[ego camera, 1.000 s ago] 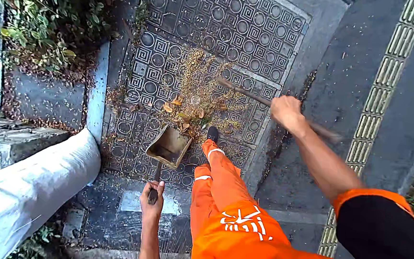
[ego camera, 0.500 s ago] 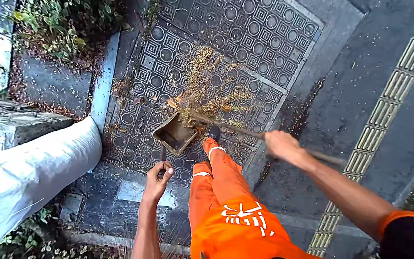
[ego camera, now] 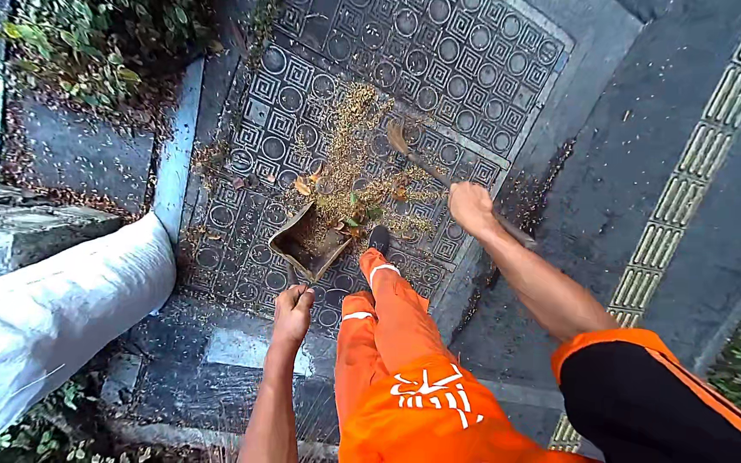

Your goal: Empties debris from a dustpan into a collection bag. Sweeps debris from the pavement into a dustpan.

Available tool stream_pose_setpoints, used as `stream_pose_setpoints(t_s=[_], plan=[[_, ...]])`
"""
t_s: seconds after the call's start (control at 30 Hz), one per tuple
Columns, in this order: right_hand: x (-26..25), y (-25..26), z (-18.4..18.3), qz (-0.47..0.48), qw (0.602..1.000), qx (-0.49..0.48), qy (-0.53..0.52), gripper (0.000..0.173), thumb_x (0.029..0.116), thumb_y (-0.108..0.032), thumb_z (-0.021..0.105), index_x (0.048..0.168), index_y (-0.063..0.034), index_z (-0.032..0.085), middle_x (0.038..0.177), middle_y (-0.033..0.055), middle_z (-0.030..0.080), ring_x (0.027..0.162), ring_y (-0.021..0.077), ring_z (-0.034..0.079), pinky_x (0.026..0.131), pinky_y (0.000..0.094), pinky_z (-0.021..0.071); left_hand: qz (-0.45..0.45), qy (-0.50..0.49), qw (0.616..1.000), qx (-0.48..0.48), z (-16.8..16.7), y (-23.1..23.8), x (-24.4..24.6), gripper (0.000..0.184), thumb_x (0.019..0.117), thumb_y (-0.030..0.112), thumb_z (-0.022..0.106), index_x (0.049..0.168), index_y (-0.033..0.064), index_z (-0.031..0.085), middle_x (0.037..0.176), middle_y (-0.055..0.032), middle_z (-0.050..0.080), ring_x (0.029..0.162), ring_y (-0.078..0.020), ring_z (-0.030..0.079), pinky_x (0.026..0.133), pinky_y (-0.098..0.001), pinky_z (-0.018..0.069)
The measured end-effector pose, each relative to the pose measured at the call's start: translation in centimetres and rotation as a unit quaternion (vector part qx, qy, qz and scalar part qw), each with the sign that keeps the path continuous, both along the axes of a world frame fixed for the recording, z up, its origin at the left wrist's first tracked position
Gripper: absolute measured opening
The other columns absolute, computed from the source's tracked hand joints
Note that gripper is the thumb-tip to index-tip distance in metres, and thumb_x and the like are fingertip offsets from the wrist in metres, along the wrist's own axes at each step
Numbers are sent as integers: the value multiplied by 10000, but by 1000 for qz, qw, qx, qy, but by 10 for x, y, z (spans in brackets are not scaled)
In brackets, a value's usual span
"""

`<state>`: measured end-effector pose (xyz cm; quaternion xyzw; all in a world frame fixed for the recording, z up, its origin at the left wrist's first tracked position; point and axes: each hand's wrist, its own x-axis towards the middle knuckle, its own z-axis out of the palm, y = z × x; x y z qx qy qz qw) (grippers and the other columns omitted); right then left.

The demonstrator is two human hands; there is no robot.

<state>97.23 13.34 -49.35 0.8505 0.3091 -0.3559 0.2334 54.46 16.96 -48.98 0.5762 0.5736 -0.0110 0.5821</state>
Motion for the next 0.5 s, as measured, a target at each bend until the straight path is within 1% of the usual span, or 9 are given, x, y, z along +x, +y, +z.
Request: stream_pose_setpoints(t_s=[0.03, 0.1, 0.13, 0.2, 0.27, 0.33, 0.4, 0.43, 0.5], plan=[[4, -3, 13, 10, 1000, -18, 18, 255, 1004, -131, 523, 1101, 65, 654, 1108, 303, 674, 1038, 487, 669, 783, 649, 526, -1, 2, 1000, 5, -2, -3, 1, 272, 924, 213, 462, 674, 139, 538, 644, 50, 518, 653, -92, 572, 690, -351, 490], [31, -9, 39, 1, 998, -44, 47, 264, 932, -187, 646, 1066, 40, 655, 1075, 316, 664, 1011, 523, 654, 759, 714, 505, -3, 6, 1000, 8, -4, -10, -3, 280, 925, 223, 462, 667, 146, 538, 646, 49, 519, 664, -101, 574, 699, -361, 486], [49, -8, 49, -2, 998, -46, 49, 281, 920, -220, 685, 1058, 24, 672, 1068, 320, 664, 1012, 535, 646, 761, 734, 494, 1, 5, 1000, 11, -5, -11, -3, 279, 922, 223, 460, 667, 146, 542, 648, 48, 527, 671, -103, 582, 708, -365, 492], [74, 10, 65, -7, 999, -31, 26, 301, 920, -249, 709, 1075, 9, 700, 1092, 330, 662, 1050, 545, 630, 796, 753, 476, 33, -6, 999, 19, -7, -12, -3, 260, 910, 204, 462, 679, 140, 563, 652, 53, 550, 672, -87, 598, 716, -347, 506], [74, 37, 69, -23, 1000, 2, -10, 299, 910, -210, 699, 1063, 46, 676, 1127, 347, 645, 1098, 548, 610, 822, 746, 457, 100, -28, 994, 19, -5, -17, -6, 227, 899, 156, 460, 700, 140, 569, 668, 67, 562, 657, -64, 603, 712, -309, 543], [64, 66, 50, -53, 997, 49, -38, 320, 906, -118, 669, 1133, 108, 643, 1217, 365, 615, 1163, 551, 587, 880, 729, 461, 180, -55, 982, 27, -1, -19, -12, 226, 893, 93, 450, 713, 138, 578, 679, 75, 585, 644, -62, 611, 705, -300, 570], [48, 86, 10, -62, 993, 87, -50, 322, 986, -65, 535, 1240, 118, 607, 1299, 356, 592, 1211, 533, 578, 919, 691, 476, 237, -76, 968, 45, 3, -23, -21, 261, 895, 70, 424, 696, 157, 569, 658, 87, 595, 627, -68, 614, 703, -316, 582], [36, 90, -10, -54, 993, 92, -54, 322, 1004, -48, 490, 1257, 118, 597, 1308, 345, 590, 1210, 514, 587, 911, 665, 490, 257, -83, 962, 51, 5, -26, -25, 277, 899, 66, 412, 683, 171, 551, 646, 91, 587, 622, -71, 609, 707, -323, 583], [7, 80, -36, -23, 996, 79, -37, 290, 997, -19, 487, 1220, 117, 610, 1276, 333, 605, 1171, 495, 612, 862, 636, 518, 270, -85, 958, 50, 7, -33, -29, 297, 902, 64, 403, 663, 188, 527, 634, 97, 560, 614, -68, 588, 703, -311, 570]])
